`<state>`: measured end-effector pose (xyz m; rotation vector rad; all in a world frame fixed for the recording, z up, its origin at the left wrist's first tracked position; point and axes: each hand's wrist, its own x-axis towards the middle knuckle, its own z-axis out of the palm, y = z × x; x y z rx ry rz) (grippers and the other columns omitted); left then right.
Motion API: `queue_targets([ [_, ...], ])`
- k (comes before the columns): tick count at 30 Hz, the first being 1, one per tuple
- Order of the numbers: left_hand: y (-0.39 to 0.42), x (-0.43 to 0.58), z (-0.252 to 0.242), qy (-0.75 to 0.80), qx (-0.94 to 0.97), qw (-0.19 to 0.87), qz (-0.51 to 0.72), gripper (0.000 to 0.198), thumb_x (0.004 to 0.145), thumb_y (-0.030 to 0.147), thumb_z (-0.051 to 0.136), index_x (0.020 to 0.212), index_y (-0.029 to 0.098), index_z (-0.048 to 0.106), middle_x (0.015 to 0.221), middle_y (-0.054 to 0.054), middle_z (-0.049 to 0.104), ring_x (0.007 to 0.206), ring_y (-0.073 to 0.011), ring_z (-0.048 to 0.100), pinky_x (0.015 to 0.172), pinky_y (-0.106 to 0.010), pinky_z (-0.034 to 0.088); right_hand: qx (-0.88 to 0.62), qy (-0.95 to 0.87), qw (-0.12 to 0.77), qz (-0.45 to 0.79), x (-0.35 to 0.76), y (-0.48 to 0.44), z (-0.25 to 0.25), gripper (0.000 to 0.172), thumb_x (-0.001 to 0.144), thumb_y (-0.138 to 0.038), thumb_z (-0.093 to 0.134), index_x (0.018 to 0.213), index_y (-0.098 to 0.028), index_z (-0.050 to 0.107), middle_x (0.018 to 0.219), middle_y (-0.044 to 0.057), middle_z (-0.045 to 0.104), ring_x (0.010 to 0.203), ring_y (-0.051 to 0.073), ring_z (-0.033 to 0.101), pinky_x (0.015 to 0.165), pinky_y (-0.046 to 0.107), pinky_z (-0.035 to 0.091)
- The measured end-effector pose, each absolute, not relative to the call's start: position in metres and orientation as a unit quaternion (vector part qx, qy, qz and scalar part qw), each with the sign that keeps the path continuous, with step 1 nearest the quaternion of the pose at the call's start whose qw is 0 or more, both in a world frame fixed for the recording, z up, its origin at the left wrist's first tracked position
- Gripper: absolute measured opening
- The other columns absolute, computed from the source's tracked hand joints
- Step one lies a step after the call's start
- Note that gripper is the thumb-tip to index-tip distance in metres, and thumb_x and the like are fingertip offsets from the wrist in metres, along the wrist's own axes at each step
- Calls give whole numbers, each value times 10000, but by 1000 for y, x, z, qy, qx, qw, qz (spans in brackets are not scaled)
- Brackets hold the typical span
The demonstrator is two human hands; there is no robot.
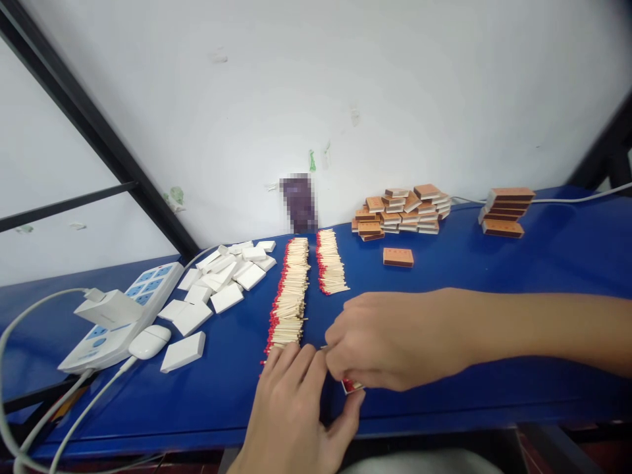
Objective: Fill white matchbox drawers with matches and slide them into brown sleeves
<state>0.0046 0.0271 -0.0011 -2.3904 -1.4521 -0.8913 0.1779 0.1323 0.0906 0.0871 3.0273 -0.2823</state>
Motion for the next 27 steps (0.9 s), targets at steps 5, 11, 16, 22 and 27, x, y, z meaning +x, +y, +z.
queue_targets([
  [5,27,6,0,-498,-806,96,-307,104,869,242,653,866,212,554,775,-22,613,725,-220,575,681,-366,435,-18,997,32,-65,179,133,85,79,870,-122,628,858,-196,655,818,-3,659,688,148,539,579,318,282],
  [11,27,5,1,-496,-807,113,-300,92,890,268,628,929,209,570,787,-26,628,726,-219,603,679,-361,453,-5,996,45,-83,182,135,91,94,890,-162,630,802,-185,653,787,-2,650,650,135,503,587,306,294],
  [16,25,5,1,-495,-810,106,-295,207,845,304,670,1012,208,594,789,-30,637,733,-248,636,669,-389,491,65,996,49,-31,182,144,100,119,895,-122,591,819,-157,676,757,20,627,623,132,457,559,298,254],
  [22,23,4,0,-483,-822,69,-294,315,792,307,717,1068,211,600,835,-28,677,744,-245,673,697,-409,550,61,996,48,-36,174,160,86,259,889,-58,568,1069,-174,713,878,36,633,664,137,488,555,279,251],
  [27,22,4,-1,-470,-828,61,-299,324,769,295,725,1056,211,599,823,-23,684,735,-234,685,696,-390,569,20,996,50,-66,171,162,74,321,872,-27,564,1087,-204,724,929,40,610,659,132,461,602,279,299],
])
